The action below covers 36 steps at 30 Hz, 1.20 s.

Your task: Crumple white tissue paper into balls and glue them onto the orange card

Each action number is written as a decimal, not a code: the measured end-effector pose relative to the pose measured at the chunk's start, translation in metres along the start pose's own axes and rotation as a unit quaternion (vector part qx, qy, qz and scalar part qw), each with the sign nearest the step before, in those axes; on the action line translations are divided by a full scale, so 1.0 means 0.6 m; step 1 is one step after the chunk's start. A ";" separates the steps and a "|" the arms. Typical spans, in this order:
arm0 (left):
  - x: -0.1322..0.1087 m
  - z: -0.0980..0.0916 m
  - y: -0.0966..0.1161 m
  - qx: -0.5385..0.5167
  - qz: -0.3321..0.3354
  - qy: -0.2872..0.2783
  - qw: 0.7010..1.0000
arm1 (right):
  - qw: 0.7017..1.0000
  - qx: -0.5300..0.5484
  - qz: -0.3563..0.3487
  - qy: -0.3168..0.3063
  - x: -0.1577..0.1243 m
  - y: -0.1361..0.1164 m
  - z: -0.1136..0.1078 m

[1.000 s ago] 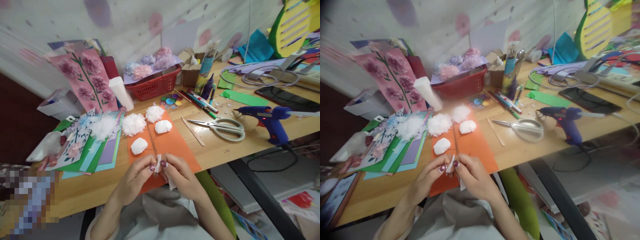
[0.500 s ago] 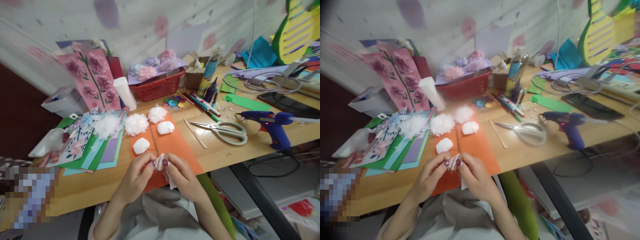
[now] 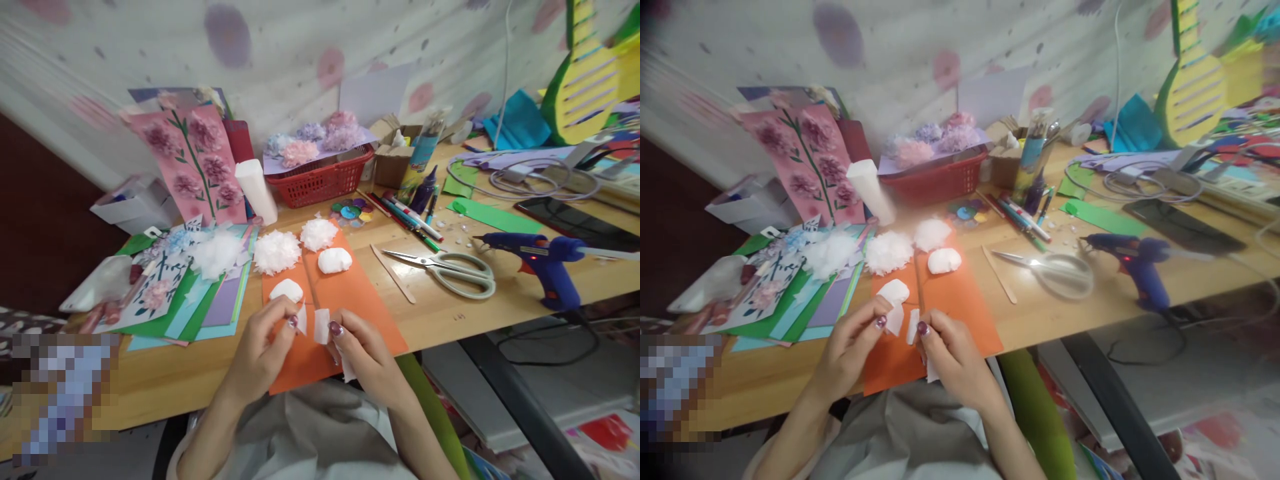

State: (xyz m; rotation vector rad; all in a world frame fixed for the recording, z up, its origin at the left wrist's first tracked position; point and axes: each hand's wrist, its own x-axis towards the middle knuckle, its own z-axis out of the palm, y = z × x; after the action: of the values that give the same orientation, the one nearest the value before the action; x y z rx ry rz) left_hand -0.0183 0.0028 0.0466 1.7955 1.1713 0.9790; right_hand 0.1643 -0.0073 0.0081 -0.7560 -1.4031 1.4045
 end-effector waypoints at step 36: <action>0.006 0.036 0.002 -0.054 -0.017 -0.065 0.996 | 1.000 -0.008 -0.007 -0.006 0.002 -0.007 -0.001</action>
State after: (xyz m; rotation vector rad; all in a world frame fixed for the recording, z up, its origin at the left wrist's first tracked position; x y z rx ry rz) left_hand 0.0027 0.0018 0.0394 1.7203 1.0464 0.8758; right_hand 0.1650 -0.0064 0.0125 -0.7465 -1.4282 1.3908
